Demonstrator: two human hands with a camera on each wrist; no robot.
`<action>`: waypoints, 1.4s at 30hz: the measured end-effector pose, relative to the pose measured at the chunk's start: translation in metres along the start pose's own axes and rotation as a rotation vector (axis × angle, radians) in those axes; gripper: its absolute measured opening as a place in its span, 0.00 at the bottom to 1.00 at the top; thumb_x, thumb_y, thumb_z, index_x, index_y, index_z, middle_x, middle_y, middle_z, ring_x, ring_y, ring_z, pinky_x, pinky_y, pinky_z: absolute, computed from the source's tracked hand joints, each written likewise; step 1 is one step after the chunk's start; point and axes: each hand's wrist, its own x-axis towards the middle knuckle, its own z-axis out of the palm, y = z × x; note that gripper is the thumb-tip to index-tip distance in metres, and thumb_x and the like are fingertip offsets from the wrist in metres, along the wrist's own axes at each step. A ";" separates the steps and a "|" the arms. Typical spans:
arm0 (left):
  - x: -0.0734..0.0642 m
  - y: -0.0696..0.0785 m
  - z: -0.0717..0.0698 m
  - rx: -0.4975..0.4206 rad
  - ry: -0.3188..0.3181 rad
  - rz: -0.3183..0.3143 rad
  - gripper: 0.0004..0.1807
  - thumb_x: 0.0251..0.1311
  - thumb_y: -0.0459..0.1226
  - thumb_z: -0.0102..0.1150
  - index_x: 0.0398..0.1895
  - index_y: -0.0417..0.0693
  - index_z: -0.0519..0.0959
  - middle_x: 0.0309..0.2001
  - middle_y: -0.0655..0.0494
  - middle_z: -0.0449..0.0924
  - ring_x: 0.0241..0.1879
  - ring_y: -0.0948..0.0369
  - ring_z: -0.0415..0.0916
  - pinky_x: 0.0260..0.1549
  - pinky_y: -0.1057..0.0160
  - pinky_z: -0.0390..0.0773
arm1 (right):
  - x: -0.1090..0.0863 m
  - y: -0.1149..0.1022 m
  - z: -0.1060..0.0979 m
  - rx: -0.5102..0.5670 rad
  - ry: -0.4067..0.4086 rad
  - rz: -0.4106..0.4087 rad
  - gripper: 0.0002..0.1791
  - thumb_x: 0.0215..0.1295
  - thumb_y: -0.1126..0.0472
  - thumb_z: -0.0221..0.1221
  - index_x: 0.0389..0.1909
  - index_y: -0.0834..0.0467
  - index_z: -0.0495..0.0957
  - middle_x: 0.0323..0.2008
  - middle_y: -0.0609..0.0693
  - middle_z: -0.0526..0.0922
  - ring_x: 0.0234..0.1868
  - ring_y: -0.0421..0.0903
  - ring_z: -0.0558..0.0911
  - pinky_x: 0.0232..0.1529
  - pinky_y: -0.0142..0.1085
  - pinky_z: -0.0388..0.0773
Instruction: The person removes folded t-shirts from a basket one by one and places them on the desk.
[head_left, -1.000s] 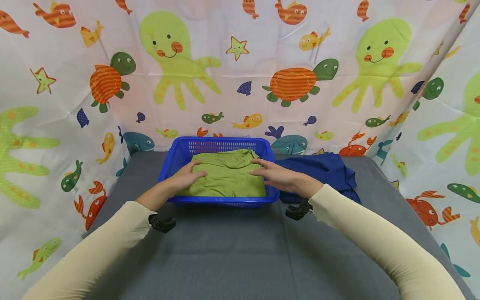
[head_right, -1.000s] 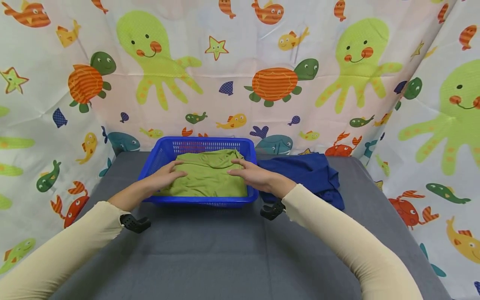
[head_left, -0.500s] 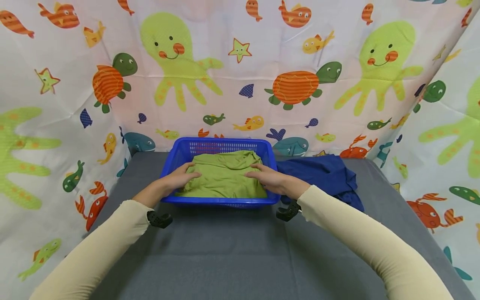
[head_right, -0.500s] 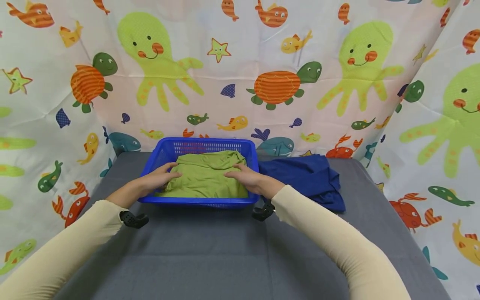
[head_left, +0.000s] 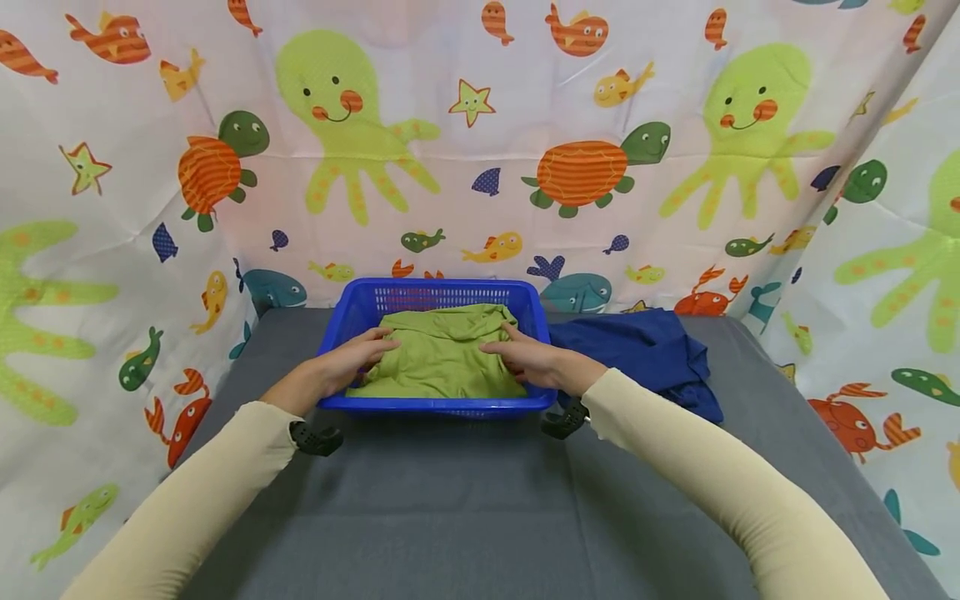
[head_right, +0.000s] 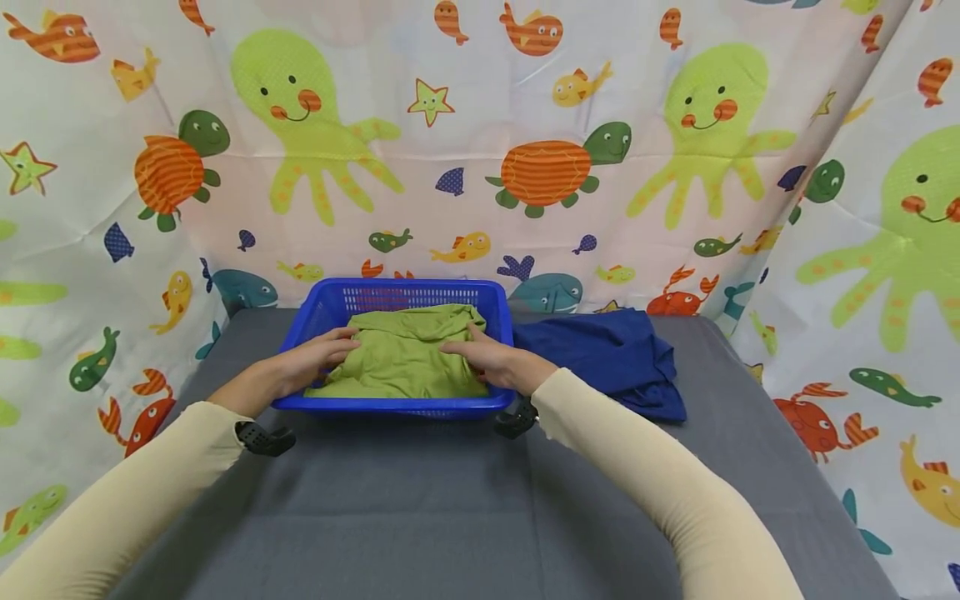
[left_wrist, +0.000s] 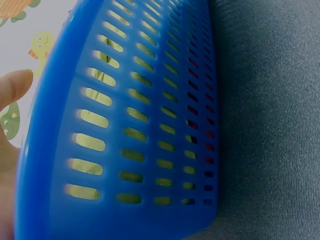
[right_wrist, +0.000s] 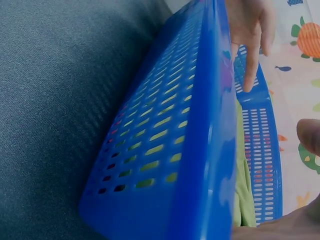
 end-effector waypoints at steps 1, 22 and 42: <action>0.000 0.000 0.000 -0.009 -0.003 0.002 0.44 0.75 0.55 0.46 0.83 0.57 0.35 0.83 0.45 0.30 0.82 0.40 0.33 0.75 0.31 0.41 | 0.001 0.000 0.000 0.003 -0.001 -0.006 0.51 0.76 0.49 0.53 0.80 0.41 0.22 0.78 0.61 0.49 0.77 0.59 0.58 0.78 0.55 0.53; 0.014 0.004 0.001 -0.071 -0.174 0.012 0.38 0.80 0.50 0.39 0.83 0.65 0.34 0.82 0.53 0.14 0.80 0.43 0.14 0.74 0.31 0.25 | 0.006 0.002 -0.009 -0.011 -0.095 -0.064 0.45 0.78 0.48 0.51 0.81 0.32 0.28 0.79 0.42 0.13 0.81 0.52 0.21 0.79 0.63 0.30; 0.019 -0.001 0.000 0.026 -0.218 0.056 0.49 0.69 0.34 0.59 0.83 0.71 0.41 0.81 0.50 0.12 0.79 0.43 0.11 0.71 0.26 0.28 | 0.009 0.002 -0.010 -0.028 -0.139 -0.046 0.54 0.71 0.56 0.62 0.81 0.30 0.32 0.80 0.44 0.16 0.82 0.54 0.25 0.79 0.62 0.31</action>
